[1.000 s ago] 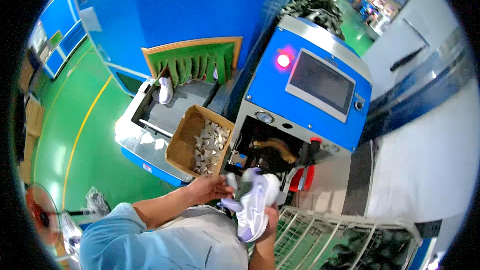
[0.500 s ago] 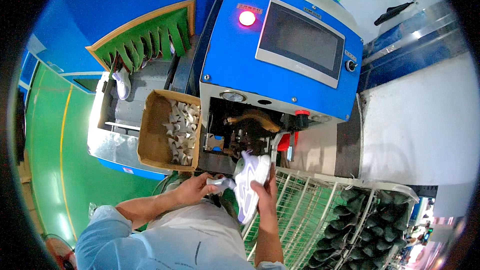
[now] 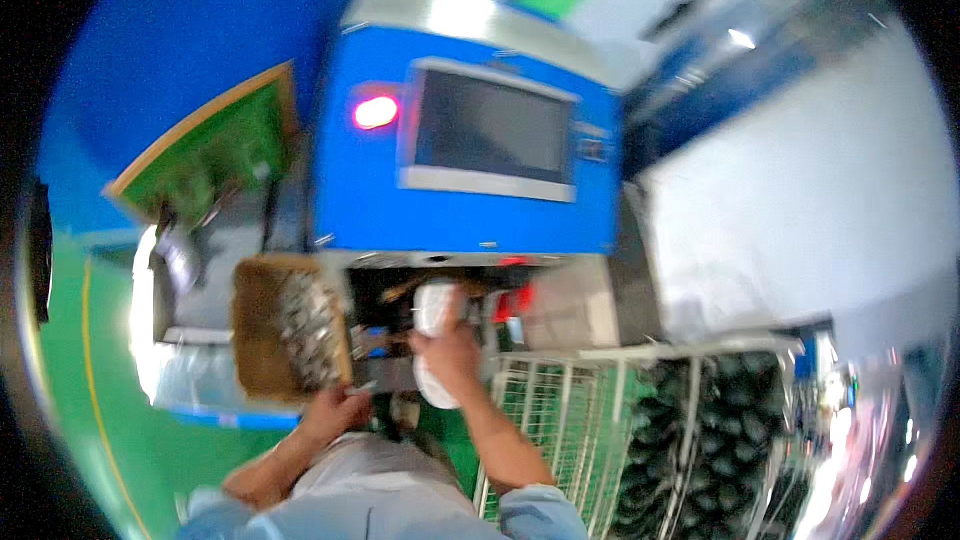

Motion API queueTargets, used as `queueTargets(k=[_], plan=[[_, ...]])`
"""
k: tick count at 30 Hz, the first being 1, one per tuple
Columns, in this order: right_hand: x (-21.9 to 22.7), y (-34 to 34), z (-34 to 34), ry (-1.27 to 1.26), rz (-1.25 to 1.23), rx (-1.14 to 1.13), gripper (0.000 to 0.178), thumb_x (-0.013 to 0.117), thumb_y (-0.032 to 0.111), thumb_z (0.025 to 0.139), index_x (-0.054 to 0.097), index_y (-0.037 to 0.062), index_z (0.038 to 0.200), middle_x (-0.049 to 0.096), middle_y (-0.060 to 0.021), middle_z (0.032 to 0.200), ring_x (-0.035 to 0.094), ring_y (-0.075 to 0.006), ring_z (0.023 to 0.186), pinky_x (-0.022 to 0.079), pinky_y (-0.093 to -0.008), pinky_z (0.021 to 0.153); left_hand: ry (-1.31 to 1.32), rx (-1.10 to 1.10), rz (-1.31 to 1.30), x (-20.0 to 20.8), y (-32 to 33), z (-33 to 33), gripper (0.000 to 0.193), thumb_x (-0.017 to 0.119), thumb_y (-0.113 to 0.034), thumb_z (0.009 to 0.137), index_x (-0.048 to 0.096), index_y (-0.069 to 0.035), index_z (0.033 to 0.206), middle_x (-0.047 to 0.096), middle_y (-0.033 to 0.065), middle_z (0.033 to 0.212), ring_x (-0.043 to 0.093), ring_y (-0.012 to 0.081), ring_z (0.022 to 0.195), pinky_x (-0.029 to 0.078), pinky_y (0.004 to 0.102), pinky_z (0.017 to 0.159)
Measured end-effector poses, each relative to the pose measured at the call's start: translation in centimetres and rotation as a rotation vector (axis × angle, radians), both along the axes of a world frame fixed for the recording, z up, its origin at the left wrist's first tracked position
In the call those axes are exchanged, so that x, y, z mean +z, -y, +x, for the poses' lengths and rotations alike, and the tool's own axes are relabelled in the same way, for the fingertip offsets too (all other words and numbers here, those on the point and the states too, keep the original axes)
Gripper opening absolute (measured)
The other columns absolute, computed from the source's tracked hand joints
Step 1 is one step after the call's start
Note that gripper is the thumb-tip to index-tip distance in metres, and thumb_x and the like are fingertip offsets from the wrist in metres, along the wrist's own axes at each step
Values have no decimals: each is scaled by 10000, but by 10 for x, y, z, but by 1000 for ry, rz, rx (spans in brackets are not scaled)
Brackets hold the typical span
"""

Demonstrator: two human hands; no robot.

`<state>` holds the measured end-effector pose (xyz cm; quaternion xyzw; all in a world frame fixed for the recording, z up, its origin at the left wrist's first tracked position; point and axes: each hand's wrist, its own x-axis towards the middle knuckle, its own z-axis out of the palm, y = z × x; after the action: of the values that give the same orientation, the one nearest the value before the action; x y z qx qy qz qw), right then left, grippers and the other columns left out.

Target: The person takes shoes from a conveyor belt, places them into a pressing machine, wipes the shoes with a cloth, and periodically retrieves shoe lasts from a nearby rack.

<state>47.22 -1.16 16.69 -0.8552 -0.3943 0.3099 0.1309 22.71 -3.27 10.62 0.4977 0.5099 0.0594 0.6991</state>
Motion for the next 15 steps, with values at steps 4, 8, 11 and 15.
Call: queueTargets(k=[4, 8, 11, 15], plan=[[-3, -18, -18, 351, 71, 144, 969, 657, 444, 816, 111, 63, 1519, 558, -310, 1065, 618, -365, 882, 510, -465, 719, 178, 656, -68, 11, -28, -23, 369, 555, -308, 964, 493, -60, 698, 479, 41, 527, 487, 150, 464, 402, 337, 468], [-26, 3, 7, 396, 234, 220, 927, 630, 424, 834, 108, 102, 1529, 561, -285, 922, 614, -353, 613, 510, -441, 508, 31, 463, 12, -38, -50, -68, 319, 539, -269, 972, 515, -22, 772, 446, 68, 507, 485, 150, 450, 402, 345, 458], [-37, 25, 4, 367, 434, 135, 955, 664, 328, 804, 87, 122, 1535, 551, -275, 921, 610, -374, 624, 507, -449, 509, -256, -91, 558, -60, -50, -107, 330, 501, -375, 934, 530, -86, 1090, 531, 103, 940, 552, 227, 812, 475, 409, 686], [-37, 22, -9, 351, 541, 101, 988, 705, 277, 753, 114, 148, 1536, 545, -272, 970, 607, -396, 701, 518, -448, 571, -249, -208, 505, -46, -69, -84, 349, 509, -369, 929, 549, -81, 1121, 558, 107, 966, 573, 229, 831, 494, 413, 693]])
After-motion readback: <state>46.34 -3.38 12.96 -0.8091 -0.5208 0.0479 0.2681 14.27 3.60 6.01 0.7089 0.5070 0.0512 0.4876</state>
